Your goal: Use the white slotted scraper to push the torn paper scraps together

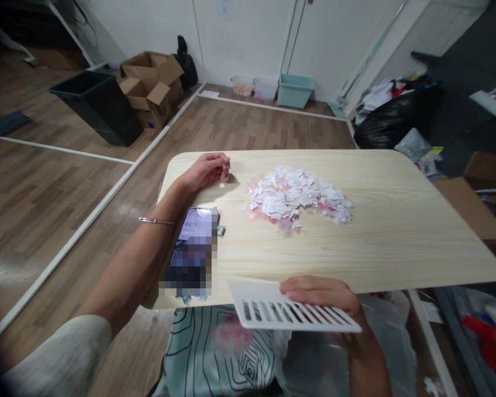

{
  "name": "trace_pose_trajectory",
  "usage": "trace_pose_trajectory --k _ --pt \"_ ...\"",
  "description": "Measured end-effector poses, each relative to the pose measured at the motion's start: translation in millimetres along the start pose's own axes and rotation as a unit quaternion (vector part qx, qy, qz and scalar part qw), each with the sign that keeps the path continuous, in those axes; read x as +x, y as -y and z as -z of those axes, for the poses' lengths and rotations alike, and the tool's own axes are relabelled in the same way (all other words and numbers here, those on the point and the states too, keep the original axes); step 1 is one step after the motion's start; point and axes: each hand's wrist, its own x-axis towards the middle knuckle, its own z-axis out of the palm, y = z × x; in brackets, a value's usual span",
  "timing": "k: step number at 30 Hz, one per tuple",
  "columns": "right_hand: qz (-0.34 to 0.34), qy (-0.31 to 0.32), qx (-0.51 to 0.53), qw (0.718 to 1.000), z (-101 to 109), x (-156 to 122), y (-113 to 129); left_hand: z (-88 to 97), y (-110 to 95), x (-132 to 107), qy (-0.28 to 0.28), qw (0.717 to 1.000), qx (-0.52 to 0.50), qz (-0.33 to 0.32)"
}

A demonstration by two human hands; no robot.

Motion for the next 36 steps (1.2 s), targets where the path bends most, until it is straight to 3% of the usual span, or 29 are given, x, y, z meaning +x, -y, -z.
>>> trace_pose_trajectory --k 5,8,18,36 --pt "-0.044 -0.105 -0.063 0.991 -3.9 -13.6 -7.2 1.2 1.2 0.7 0.011 1.0 -0.008 -0.012" --pt "-0.051 -0.124 -0.078 0.988 -6.1 -14.0 -9.3 2.6 2.2 1.5 0.008 1.0 0.002 -0.01" --pt "0.008 -0.007 -0.056 0.998 1.3 3.9 -1.8 3.2 4.2 2.0 0.019 1.0 -0.001 -0.022" --pt "0.013 0.063 -0.012 0.998 2.8 0.5 2.2 3.6 3.2 1.5 0.018 1.0 0.003 -0.018"
